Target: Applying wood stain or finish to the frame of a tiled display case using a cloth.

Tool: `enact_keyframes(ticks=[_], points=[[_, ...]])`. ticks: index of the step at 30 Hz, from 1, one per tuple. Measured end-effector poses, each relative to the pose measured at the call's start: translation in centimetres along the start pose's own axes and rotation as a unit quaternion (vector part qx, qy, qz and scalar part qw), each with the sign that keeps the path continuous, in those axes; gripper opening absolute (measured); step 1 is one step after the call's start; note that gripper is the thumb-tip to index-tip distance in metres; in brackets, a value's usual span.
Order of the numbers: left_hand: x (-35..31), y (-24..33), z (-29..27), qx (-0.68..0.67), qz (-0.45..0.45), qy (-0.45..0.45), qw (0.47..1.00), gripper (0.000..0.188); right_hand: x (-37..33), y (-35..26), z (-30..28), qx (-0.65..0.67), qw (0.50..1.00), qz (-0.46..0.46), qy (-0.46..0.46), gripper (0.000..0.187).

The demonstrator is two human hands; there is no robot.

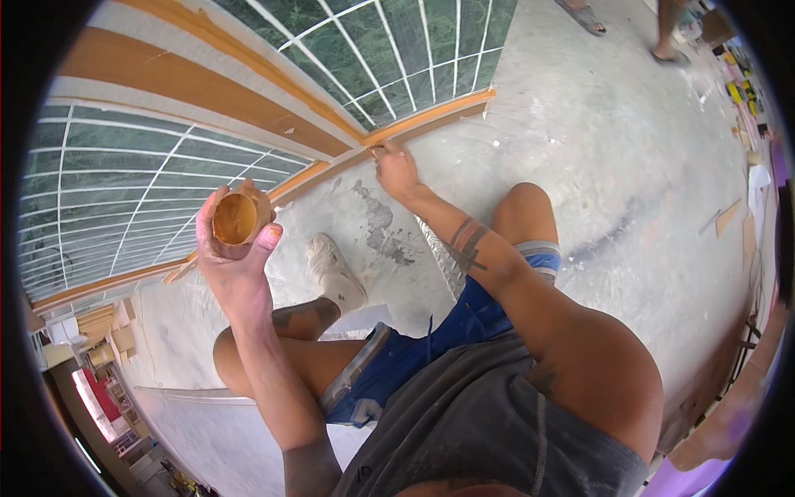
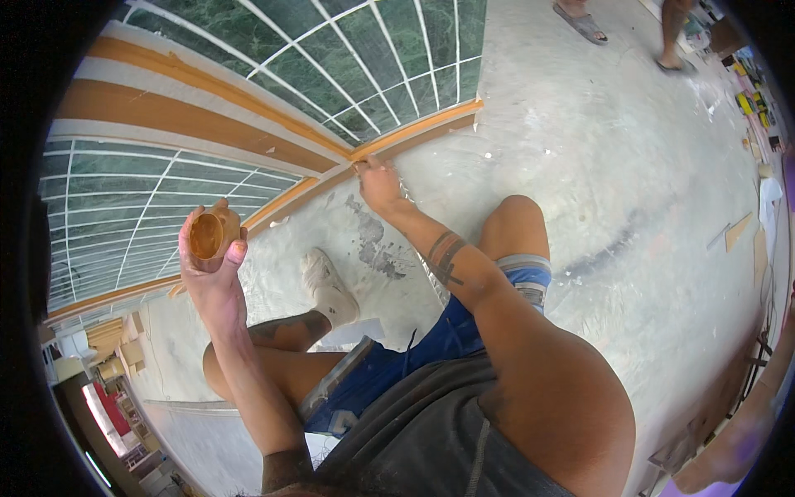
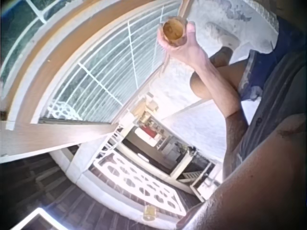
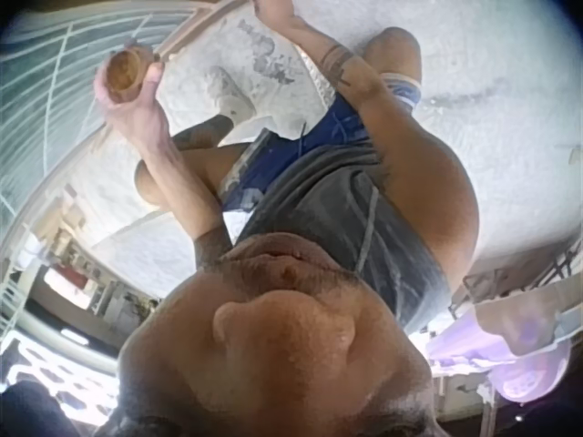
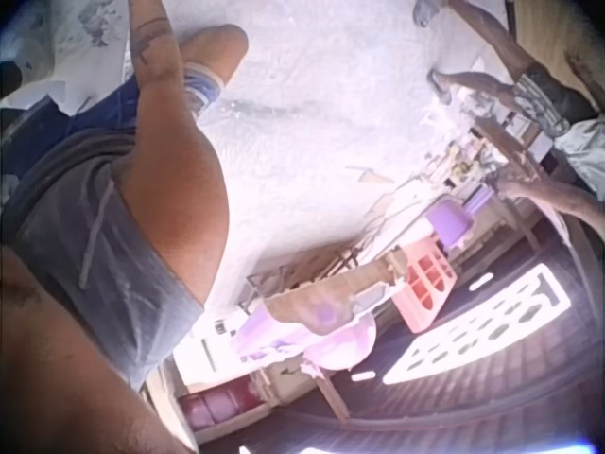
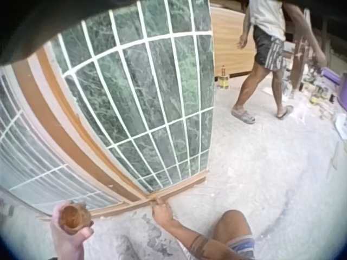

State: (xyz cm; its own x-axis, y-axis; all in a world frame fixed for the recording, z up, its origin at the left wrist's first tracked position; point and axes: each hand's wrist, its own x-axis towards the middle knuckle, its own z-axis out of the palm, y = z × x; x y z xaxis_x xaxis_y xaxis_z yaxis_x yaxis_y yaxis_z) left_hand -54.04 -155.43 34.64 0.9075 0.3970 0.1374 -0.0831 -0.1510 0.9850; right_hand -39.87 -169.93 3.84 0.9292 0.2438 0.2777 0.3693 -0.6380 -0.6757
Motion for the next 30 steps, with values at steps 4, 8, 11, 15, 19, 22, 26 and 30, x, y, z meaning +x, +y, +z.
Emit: enact_keyframes(ticks=[4, 8, 11, 15, 19, 22, 26, 30], points=[[-0.3, 0.5, -0.3, 0.01, 0.0, -0.009, 1.0, 0.073, -0.5, 1.8, -1.5, -0.014, 0.997, 0.056, 0.042, 0.034], [-0.1, 0.4, -0.3, 0.0, -0.008, -0.008, 1.0, 0.072, -0.5, 4.1, -2.9, 0.036, 0.995, 0.089, 0.042, 0.029], [-0.2, 0.6, -0.1, -0.018, -0.014, -0.006, 1.0, 0.075, -0.2, 4.2, -2.7, 0.045, 0.994, 0.067, 0.071, 0.031], [-0.5, 0.5, -0.3, 0.004, -0.002, -0.005, 1.0, 0.073, 1.1, 2.2, -1.7, 0.007, 0.999, -0.012, 0.041, 0.026], [-0.5, 0.5, -0.4, 0.019, -0.001, -0.002, 1.0, 0.074, 2.6, 0.9, -0.3, -0.069, 0.995, -0.079, 0.001, 0.021], [-0.2, 0.3, 0.2, 0.017, 0.001, -0.014, 1.0, 0.075, 3.3, 2.2, 1.0, -0.141, 0.982, -0.127, -0.016, 0.021], [0.0, -0.2, -0.5, 0.025, 0.006, -0.017, 1.0, 0.076, 3.1, 2.2, 1.1, -0.177, 0.97, -0.166, -0.01, 0.021], [0.3, -0.4, -0.1, 0.025, 0.006, -0.021, 0.999, 0.075, 3.3, 4.7, -1.0, -0.213, 0.963, -0.164, -0.032, 0.022]])
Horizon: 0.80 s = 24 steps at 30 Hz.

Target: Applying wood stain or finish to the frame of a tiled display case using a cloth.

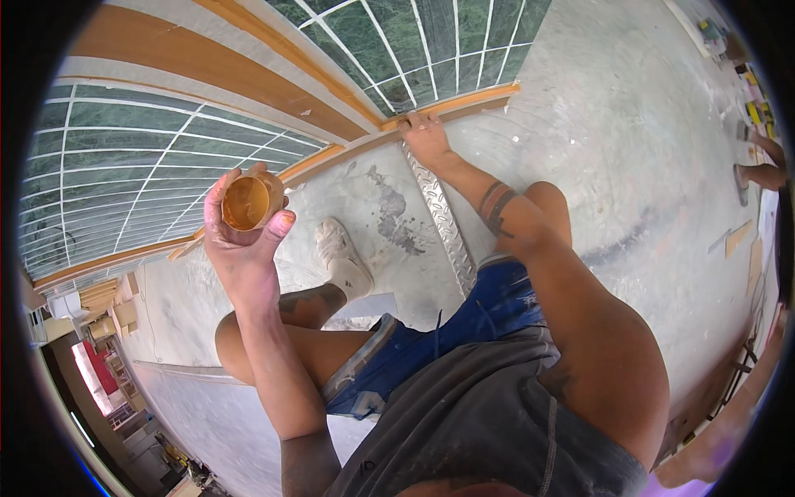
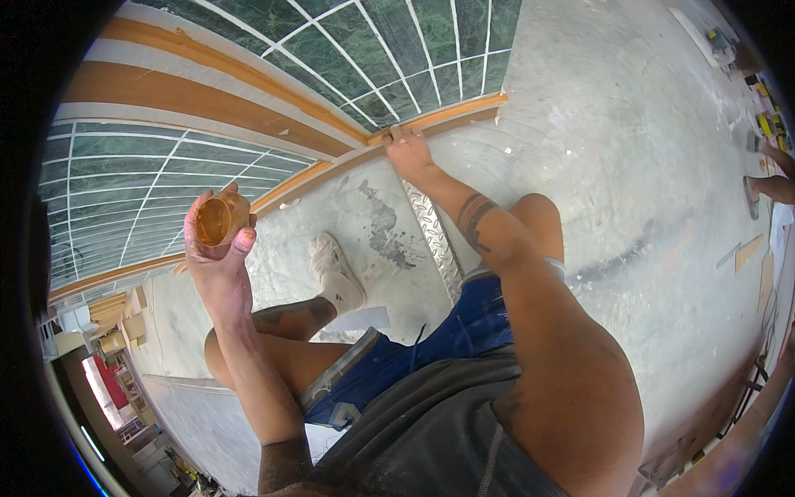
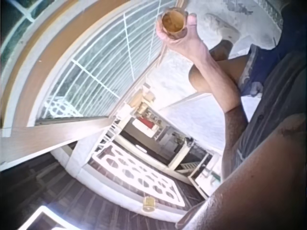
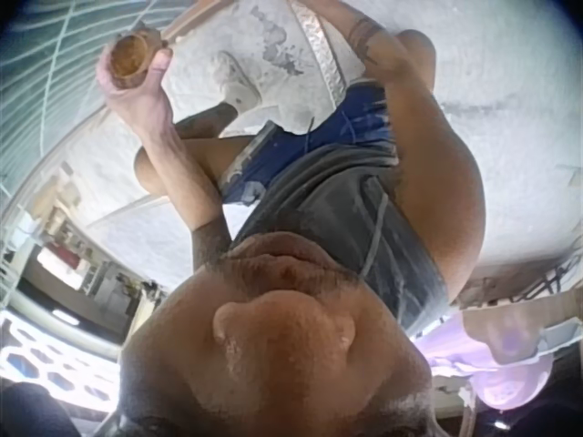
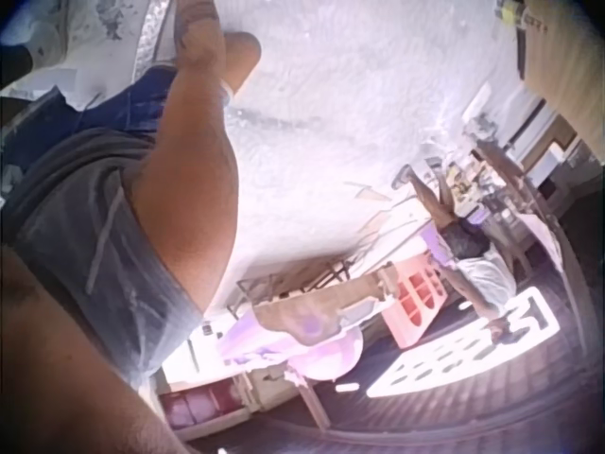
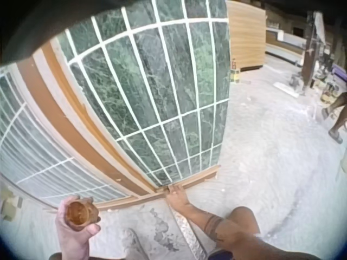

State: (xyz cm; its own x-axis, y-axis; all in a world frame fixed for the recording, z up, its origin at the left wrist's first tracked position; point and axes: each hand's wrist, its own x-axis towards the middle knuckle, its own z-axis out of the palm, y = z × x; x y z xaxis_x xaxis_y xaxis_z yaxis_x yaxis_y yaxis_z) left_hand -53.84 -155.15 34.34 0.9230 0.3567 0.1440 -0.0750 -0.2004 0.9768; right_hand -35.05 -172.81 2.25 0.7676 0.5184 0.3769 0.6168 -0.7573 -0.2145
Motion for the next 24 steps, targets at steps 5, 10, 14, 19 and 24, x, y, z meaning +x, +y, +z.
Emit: enact_keyframes(ticks=[5, 10, 14, 19, 24], points=[[-0.1, 0.3, 0.2, -0.031, -0.016, 0.011, 0.999, 0.078, -2.6, 6.5, -2.3, -0.05, 0.997, 0.053, -0.002, 0.024], [0.5, -0.3, 0.9, -0.032, -0.02, 0.0, 0.999, 0.077, -6.5, 18.7, -5.0, -0.158, 0.971, 0.18, 0.027, 0.023], [0.2, -0.3, 1.4, -0.002, -0.027, 0.003, 1.0, 0.079, -8.5, 22.4, -7.5, -0.102, 0.906, 0.401, 0.091, 0.024], [0.3, -0.9, 2.3, 0.001, -0.042, -0.027, 0.999, 0.084, -10.8, 17.1, -6.0, 0.16, 0.806, 0.531, 0.209, 0.027], [1.0, -1.6, 3.4, -0.035, -0.043, -0.08, 0.995, 0.094, -9.7, 12.4, -5.2, 0.417, 0.756, 0.446, 0.234, 0.027]])
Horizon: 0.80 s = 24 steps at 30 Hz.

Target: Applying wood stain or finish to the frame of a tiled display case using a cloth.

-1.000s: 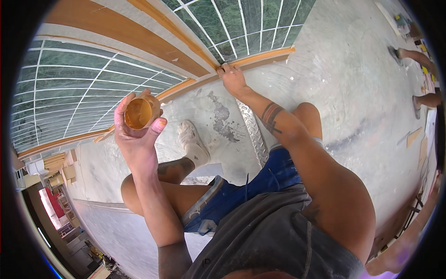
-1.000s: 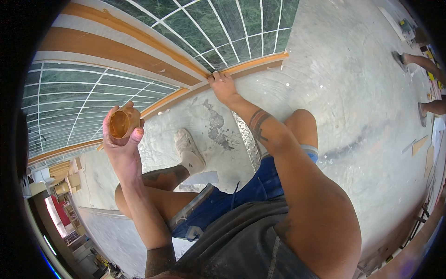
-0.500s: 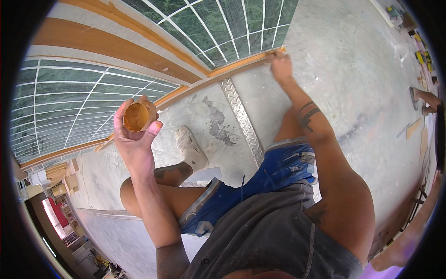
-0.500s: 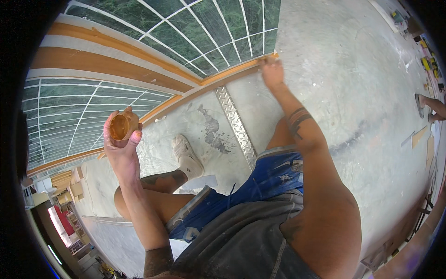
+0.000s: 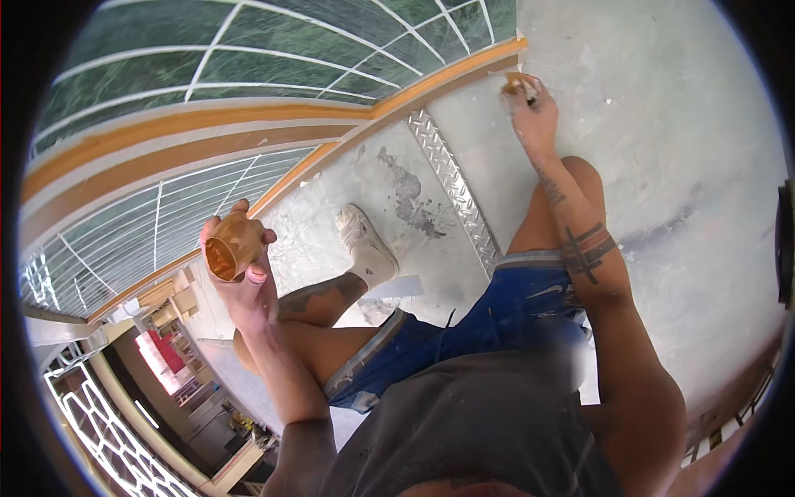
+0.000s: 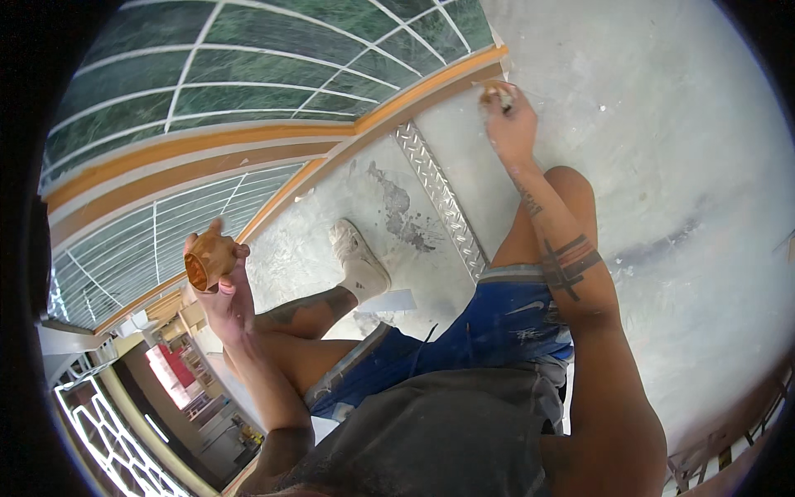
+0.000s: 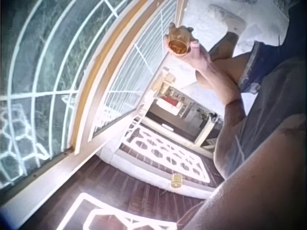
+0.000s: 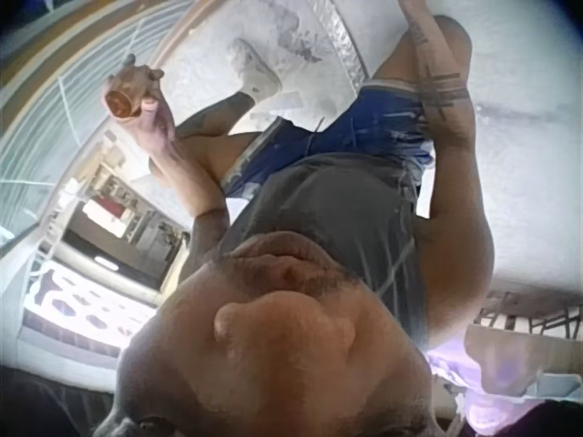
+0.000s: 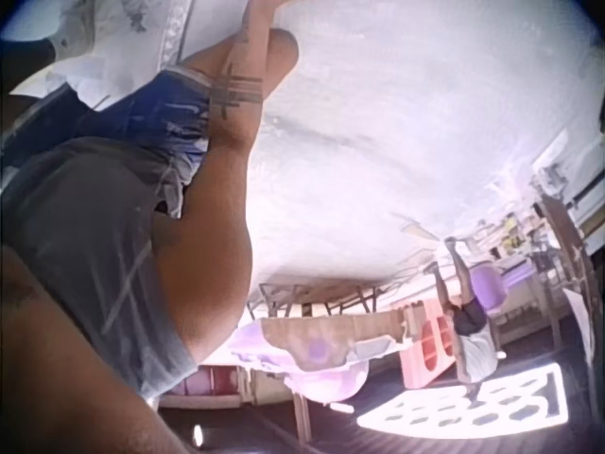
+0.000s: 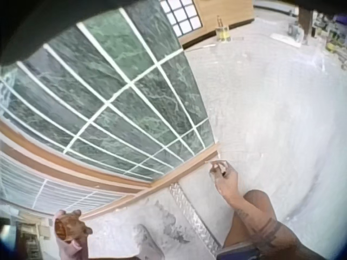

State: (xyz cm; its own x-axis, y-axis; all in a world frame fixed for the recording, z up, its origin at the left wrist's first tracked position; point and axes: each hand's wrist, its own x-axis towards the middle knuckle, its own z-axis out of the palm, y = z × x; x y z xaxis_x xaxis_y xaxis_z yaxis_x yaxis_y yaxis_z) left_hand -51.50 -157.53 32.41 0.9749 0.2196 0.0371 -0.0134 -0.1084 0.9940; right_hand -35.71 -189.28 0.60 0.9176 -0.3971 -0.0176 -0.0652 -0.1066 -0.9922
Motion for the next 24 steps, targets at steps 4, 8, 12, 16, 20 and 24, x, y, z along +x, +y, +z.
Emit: enact_keyframes(ticks=[4, 8, 12, 16, 20, 24], points=[[1.1, -0.5, 0.0, -0.023, 0.0, -0.003, 1.0, 0.098, -2.3, -3.9, 2.2, 0.031, 0.974, 0.151, -0.167, 0.029], [1.9, -0.7, 0.9, -0.023, -0.003, 0.009, 1.0, 0.101, -4.6, -6.1, 6.3, -0.066, 0.948, 0.14, -0.278, 0.032], [2.0, -0.7, 1.2, -0.029, -0.013, -0.004, 0.999, 0.101, -5.9, -6.3, 11.7, -0.026, 0.953, 0.129, -0.272, 0.033], [1.8, -0.4, 1.5, -0.019, -0.002, 0.0, 1.0, 0.098, -7.6, -5.4, 16.2, -0.027, 0.963, 0.103, -0.248, 0.031], [1.5, -0.4, 0.8, -0.02, 0.015, 0.015, 1.0, 0.098, -9.0, -4.7, 18.8, -0.047, 0.974, 0.087, -0.203, 0.03], [1.0, -0.3, -0.3, -0.023, 0.025, 0.02, 0.999, 0.098, -9.8, -4.3, 20.2, -0.053, 0.979, 0.062, -0.188, 0.029]])
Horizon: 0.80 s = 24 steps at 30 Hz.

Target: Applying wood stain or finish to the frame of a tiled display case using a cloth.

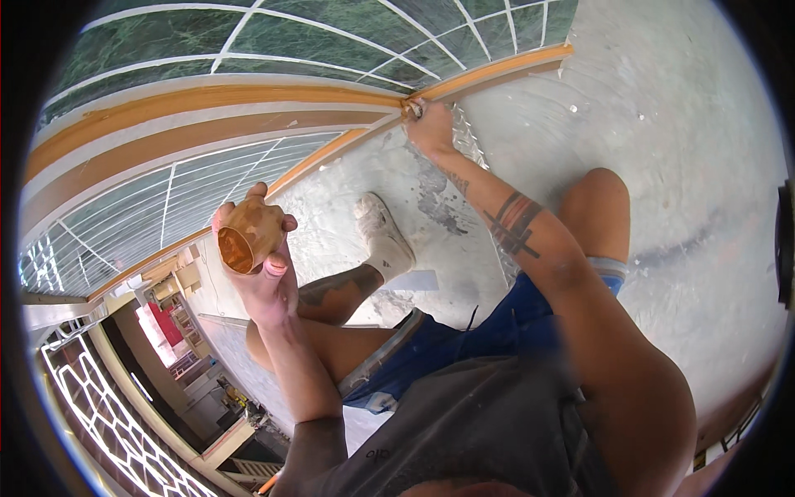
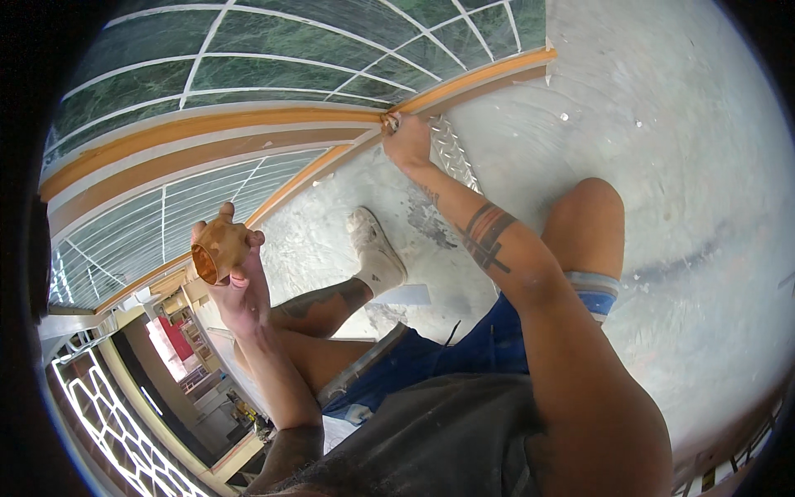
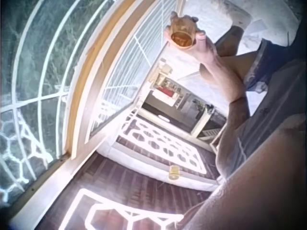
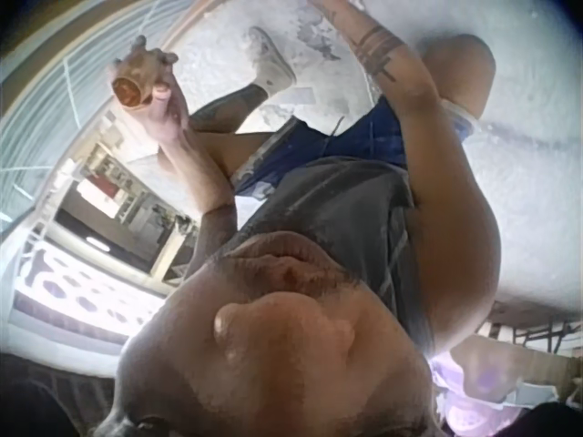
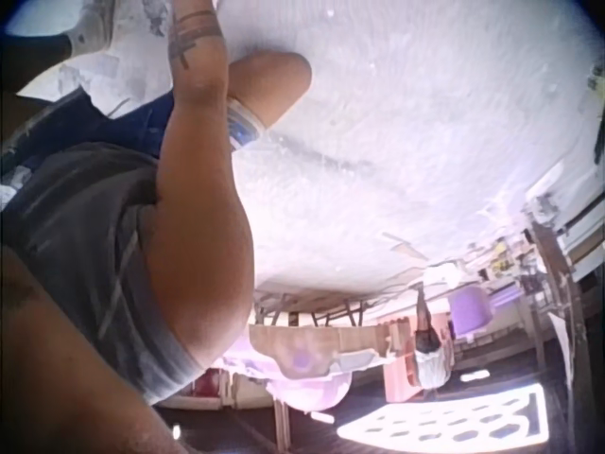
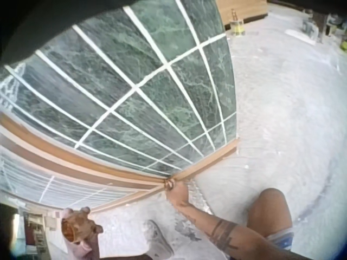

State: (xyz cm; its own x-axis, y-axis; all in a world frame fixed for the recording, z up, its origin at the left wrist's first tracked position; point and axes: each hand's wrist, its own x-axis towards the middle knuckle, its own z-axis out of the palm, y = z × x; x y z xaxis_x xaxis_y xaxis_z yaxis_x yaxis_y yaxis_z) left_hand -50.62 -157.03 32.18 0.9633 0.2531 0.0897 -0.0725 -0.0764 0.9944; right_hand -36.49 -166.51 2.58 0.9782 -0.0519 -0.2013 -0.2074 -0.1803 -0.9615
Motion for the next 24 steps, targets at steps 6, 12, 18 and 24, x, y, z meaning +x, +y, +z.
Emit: enact_keyframes(ticks=[6, 12, 18, 24], points=[[-0.5, -0.2, -1.2, 0.004, -0.009, -0.023, 1.0, 0.095, 0.5, 0.2, -0.6, 0.07, 0.995, 0.063, -0.024, 0.026], [-0.2, -0.1, -1.1, -0.021, 0.007, 0.01, 1.0, 0.096, -1.5, -6.8, -2.9, 0.131, 0.99, 0.02, -0.04, 0.025], [-0.3, 0.2, -1.8, 0.007, 0.016, -0.019, 1.0, 0.092, -4.8, -16.3, -4.4, 0.314, 0.937, 0.044, -0.145, 0.034], [0.0, 0.4, -1.9, 0.005, 0.032, -0.026, 0.999, 0.092, -8.9, -13.6, -4.1, 0.327, 0.936, 0.032, -0.123, 0.035]])
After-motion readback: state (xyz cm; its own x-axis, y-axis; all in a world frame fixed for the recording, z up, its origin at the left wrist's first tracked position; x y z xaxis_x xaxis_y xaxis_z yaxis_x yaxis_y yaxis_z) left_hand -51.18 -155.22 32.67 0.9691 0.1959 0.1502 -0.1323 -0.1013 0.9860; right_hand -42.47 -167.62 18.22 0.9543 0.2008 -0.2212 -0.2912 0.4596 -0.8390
